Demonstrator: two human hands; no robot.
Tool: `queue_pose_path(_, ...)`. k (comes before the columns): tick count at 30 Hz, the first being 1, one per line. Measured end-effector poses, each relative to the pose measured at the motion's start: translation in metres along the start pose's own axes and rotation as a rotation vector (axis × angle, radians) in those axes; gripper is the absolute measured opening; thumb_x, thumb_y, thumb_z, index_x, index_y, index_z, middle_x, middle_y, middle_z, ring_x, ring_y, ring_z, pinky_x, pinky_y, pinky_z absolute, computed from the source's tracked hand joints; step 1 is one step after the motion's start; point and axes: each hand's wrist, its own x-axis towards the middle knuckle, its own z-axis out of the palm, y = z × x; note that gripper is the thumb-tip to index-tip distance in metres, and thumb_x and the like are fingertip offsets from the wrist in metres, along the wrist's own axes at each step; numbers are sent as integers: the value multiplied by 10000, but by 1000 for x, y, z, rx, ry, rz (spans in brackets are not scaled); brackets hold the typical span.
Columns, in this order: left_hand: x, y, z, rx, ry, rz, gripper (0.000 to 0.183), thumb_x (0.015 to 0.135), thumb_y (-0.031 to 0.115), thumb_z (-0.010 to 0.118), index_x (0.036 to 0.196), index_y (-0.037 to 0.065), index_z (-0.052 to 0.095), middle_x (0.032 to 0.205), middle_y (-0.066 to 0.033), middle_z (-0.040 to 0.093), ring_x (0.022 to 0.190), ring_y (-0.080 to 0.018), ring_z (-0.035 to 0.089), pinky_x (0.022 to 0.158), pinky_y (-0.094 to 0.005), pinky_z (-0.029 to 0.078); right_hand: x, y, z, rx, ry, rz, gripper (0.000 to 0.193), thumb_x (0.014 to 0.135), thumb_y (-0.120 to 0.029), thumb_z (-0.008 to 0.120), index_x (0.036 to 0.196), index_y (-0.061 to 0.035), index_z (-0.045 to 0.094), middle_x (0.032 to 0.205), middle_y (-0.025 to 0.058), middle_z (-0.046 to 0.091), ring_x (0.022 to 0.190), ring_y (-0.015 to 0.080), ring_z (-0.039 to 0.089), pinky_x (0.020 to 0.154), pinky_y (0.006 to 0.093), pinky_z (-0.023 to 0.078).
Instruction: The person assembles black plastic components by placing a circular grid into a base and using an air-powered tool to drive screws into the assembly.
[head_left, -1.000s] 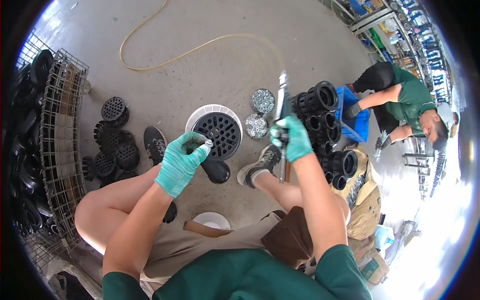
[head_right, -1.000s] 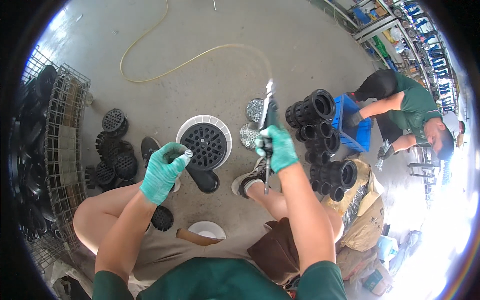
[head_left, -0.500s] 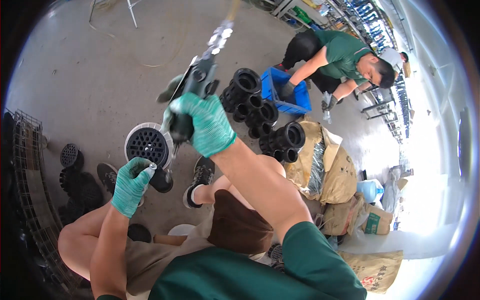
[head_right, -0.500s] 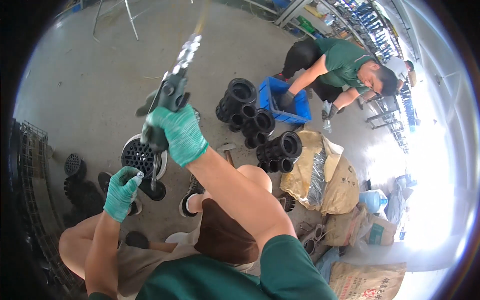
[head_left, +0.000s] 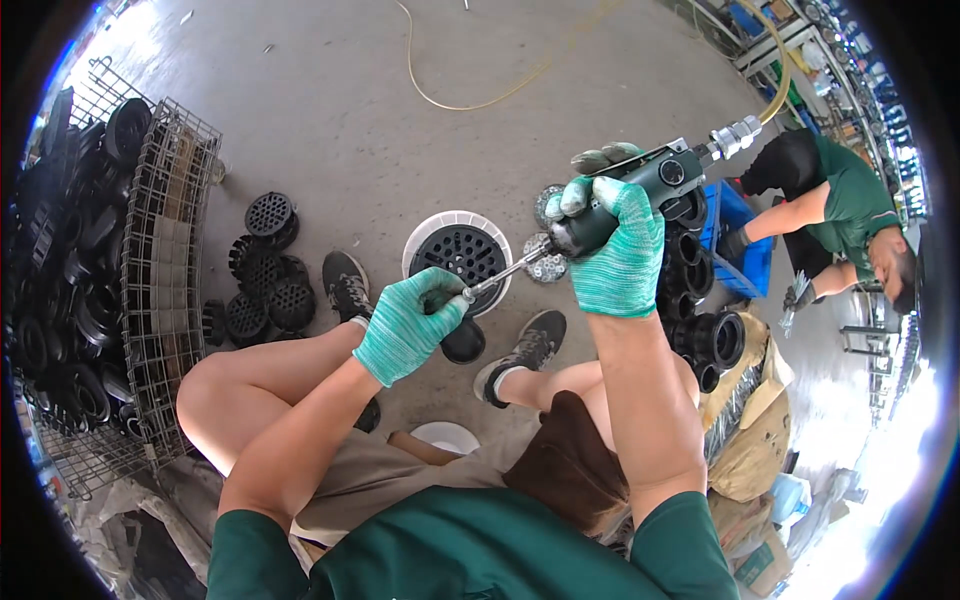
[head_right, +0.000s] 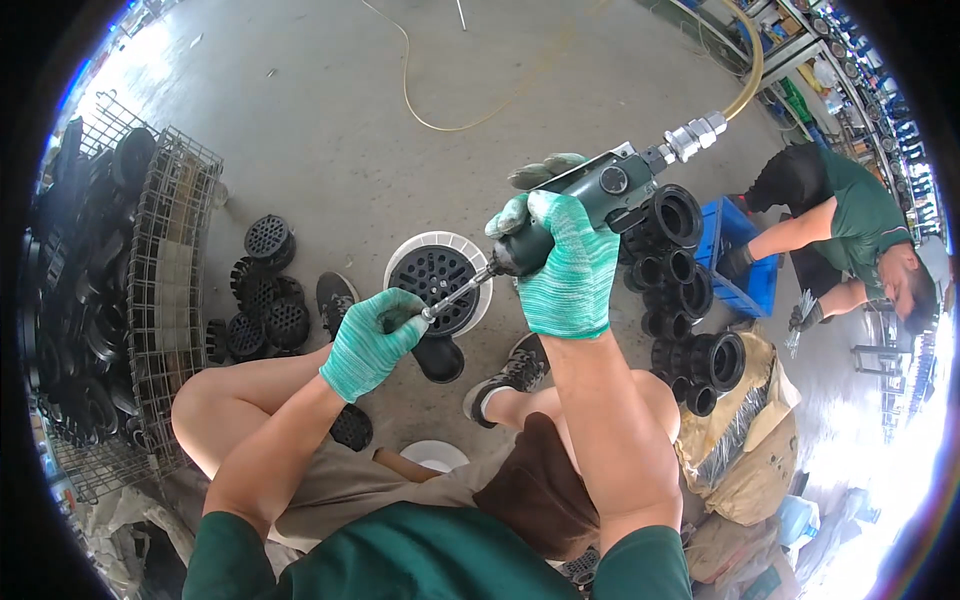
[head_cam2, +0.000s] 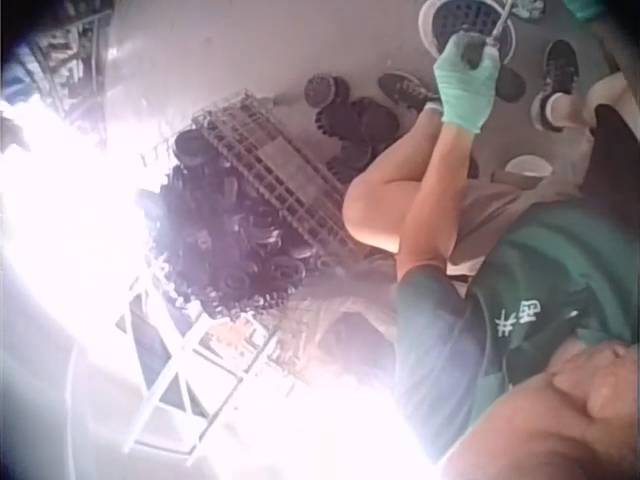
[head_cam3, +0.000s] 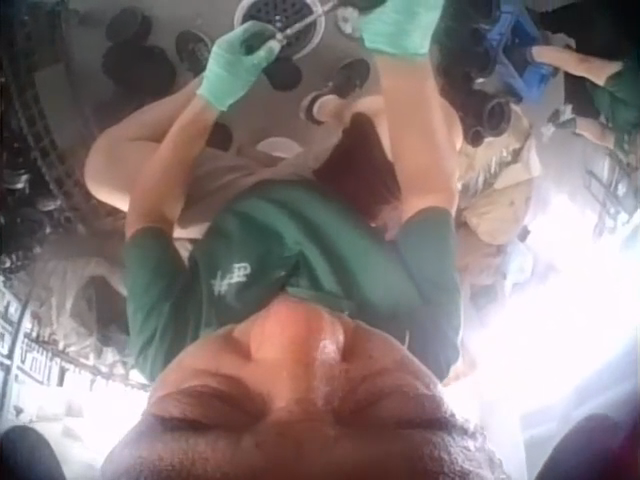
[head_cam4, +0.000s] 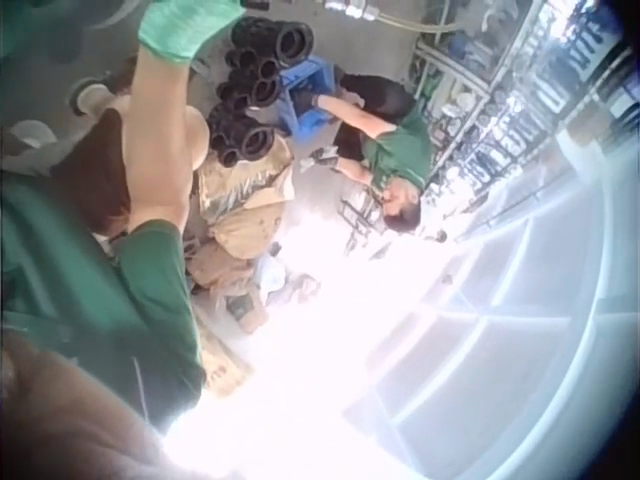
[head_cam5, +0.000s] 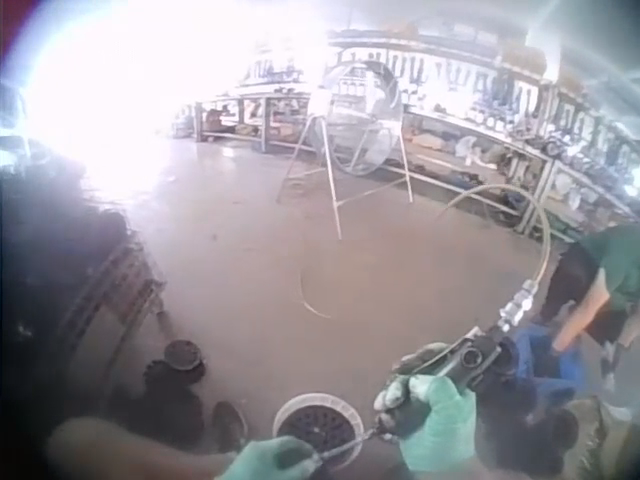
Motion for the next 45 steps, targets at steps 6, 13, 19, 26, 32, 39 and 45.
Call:
queue_pose_path(6,-2,-9,-1,34,0,-7,138,941,33,691,1072,-8,689,867,17,683,766,-32,564,678,-220,476,-4,6,0,-17,12,30,371,844,-2,633,1196,-53,527,1039,153,631,738,238,662,690,426,600)
queue_pose_path(13,-2,-18,-1,-245,-24,-69,156,943,38,695,1093,-5,688,918,11,694,813,-39,580,720,-219,490,-17,10,-3,31,41,23,386,854,-32,624,1221,-72,509,1058,136,624,756,223,649,708,421,586)
queue_pose_path(19,-5,-27,6,-161,-13,-73,177,942,54,709,1109,1,684,941,20,704,833,-31,585,747,-227,510,-16,16,-15,19,65,22,382,855,-52,638,1212,-88,507,1051,125,629,768,214,649,729,417,584)
queue_pose_path(26,23,-27,6,384,140,111,218,873,128,778,1066,38,730,704,-111,681,607,-110,626,613,-269,519,-6,21,-22,-42,13,68,345,882,8,684,1189,-74,552,1082,139,654,855,225,689,828,426,605)
queue_pose_path(32,57,-23,0,752,113,44,270,871,186,758,1119,85,724,919,-135,756,817,-278,748,740,-381,578,-5,35,-17,-187,-73,16,349,884,43,673,1206,-54,577,1139,139,678,951,217,697,842,350,600)
queue_pose_path(39,84,-25,-1,864,131,29,259,893,246,705,1125,134,725,915,-130,754,828,-341,726,765,-428,566,5,50,-13,-256,-103,-55,386,857,61,675,1209,-62,577,1140,148,672,974,232,684,950,421,578)
queue_pose_path(45,92,-28,0,977,97,59,225,914,273,679,1086,130,699,853,-151,736,781,-363,710,720,-466,555,8,54,-14,-289,-119,-23,385,857,72,667,1208,-58,579,1141,144,672,990,231,680,926,400,579)
